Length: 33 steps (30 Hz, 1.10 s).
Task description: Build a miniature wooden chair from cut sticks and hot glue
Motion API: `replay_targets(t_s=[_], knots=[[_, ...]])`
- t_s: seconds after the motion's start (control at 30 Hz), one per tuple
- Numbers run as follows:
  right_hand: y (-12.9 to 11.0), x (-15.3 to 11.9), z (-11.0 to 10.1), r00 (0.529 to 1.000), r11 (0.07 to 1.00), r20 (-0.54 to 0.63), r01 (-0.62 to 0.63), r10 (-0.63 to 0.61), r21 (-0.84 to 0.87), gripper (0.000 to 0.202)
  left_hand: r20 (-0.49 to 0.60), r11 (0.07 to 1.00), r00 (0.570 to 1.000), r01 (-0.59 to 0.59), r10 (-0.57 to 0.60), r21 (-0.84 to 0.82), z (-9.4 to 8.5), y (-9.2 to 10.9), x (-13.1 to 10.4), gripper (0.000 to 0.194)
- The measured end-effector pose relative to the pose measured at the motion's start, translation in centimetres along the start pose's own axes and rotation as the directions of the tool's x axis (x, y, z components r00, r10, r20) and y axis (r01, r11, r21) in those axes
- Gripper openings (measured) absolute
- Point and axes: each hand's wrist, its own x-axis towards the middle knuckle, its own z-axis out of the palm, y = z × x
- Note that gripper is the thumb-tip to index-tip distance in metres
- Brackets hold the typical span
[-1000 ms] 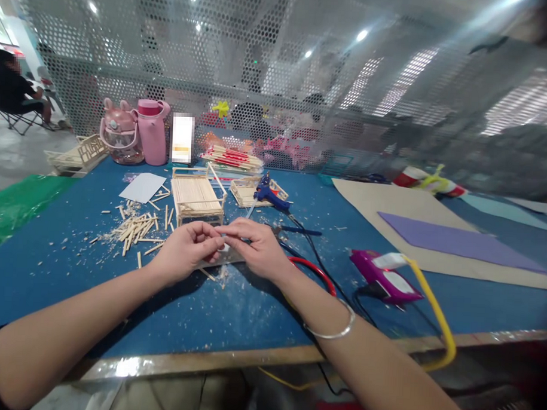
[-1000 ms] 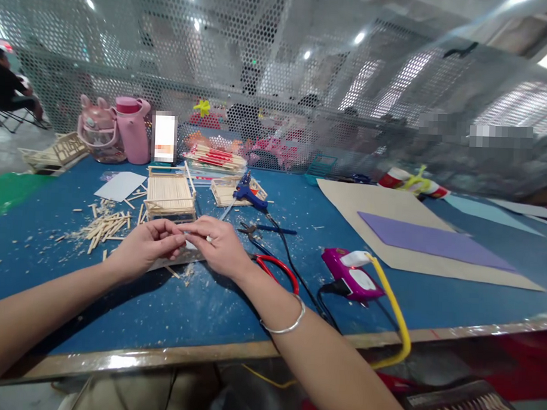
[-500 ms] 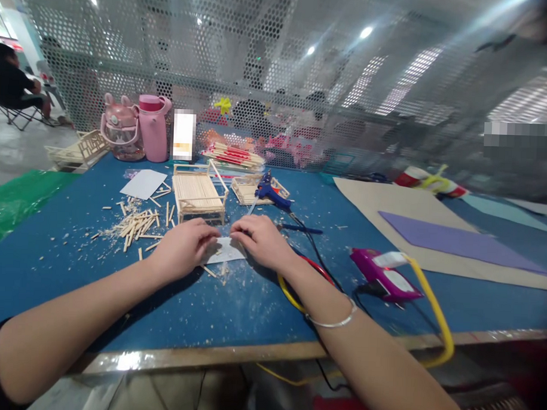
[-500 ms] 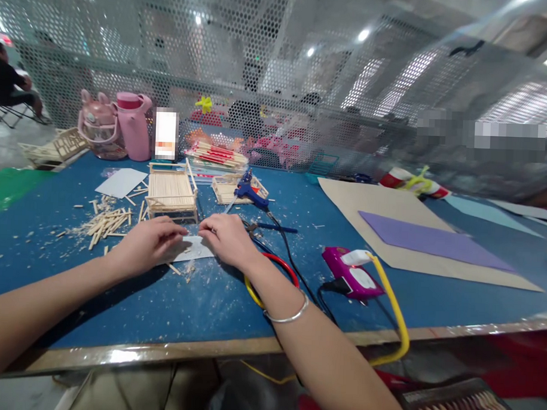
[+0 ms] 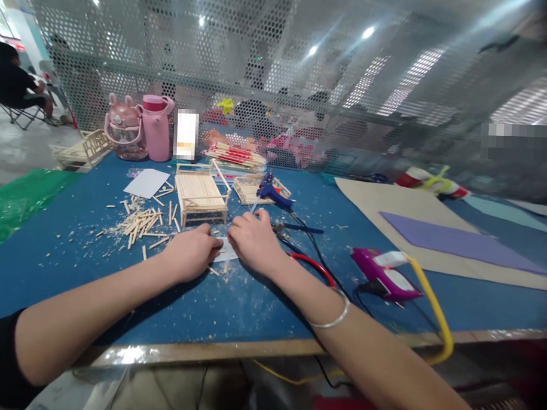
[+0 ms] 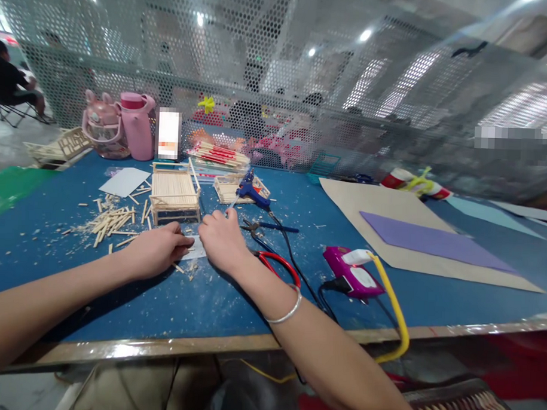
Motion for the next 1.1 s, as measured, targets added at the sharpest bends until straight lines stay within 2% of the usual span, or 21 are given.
replay_targets(t_s=[0.5, 0.67, 1.1], knots=[[0.5, 0.1, 0.5, 0.999, 0.999, -0.018, 0.034, -0.034, 0.003, 0.024, 0.008, 0.999, 1.000, 0.024, -0.024, -0.026, -0.4, 0.1, 0.0, 0.032], [0.9, -0.2, 0.6, 0.996, 0.996, -0.014, 0.091, -0.090, 0.018, 0.022, 0.008, 0.999, 1.000, 0.026, -0.026, -0.028, -0.4, 0.0, 0.1, 0.031], [1.5, 0.0, 1.0, 0.997, 0.997, -0.040, 0.068, -0.066, 0.046, 0.024, 0.010, 1.000, 1.000, 0.019, -0.018, -0.026, -0.5, 0.1, 0.0, 0.032]])
